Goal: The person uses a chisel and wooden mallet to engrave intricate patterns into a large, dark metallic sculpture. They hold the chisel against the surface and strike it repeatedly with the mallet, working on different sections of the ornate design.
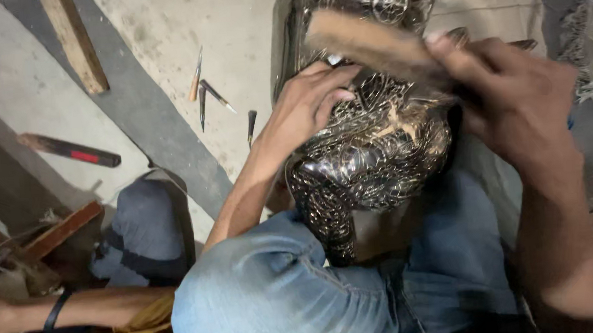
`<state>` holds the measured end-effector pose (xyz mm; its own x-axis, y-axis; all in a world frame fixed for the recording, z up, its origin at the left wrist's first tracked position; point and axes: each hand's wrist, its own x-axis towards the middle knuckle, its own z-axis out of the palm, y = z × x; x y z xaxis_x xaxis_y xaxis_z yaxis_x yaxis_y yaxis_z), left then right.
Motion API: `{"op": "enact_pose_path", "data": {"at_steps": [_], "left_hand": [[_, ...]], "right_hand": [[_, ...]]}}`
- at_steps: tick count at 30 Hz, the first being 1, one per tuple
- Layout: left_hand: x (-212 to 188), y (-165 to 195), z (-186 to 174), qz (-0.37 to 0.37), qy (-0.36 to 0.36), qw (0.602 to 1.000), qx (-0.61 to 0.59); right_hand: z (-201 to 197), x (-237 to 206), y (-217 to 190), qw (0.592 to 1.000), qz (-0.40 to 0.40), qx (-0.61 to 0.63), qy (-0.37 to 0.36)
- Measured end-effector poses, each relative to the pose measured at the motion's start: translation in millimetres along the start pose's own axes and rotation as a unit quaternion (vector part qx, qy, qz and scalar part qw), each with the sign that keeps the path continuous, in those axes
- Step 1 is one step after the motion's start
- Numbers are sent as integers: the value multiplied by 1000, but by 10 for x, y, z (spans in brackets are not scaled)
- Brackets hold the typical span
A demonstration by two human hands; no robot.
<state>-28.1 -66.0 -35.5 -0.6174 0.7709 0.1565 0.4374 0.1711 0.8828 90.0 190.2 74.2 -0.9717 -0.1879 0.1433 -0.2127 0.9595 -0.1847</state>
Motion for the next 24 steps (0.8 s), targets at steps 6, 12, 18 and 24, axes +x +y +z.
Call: {"op": "enact_pose_path", "data": {"at_steps": [6, 12, 18, 24], "left_hand": [[50, 66, -40, -12, -6, 999, -38], [92, 80, -27, 8, -3, 1000, -17], [69, 46, -21, 0, 0, 1000, -32], [92, 31, -8, -17, -19, 999, -41]], "right_hand": [[14, -33, -4, 998, 8, -62, -11], [-68, -46, -14, 996, 41, -68, -34], [-79, -39, 12, 998, 31, -51, -20], [-9, -108, 52, 997, 31, -52, -52]]}}
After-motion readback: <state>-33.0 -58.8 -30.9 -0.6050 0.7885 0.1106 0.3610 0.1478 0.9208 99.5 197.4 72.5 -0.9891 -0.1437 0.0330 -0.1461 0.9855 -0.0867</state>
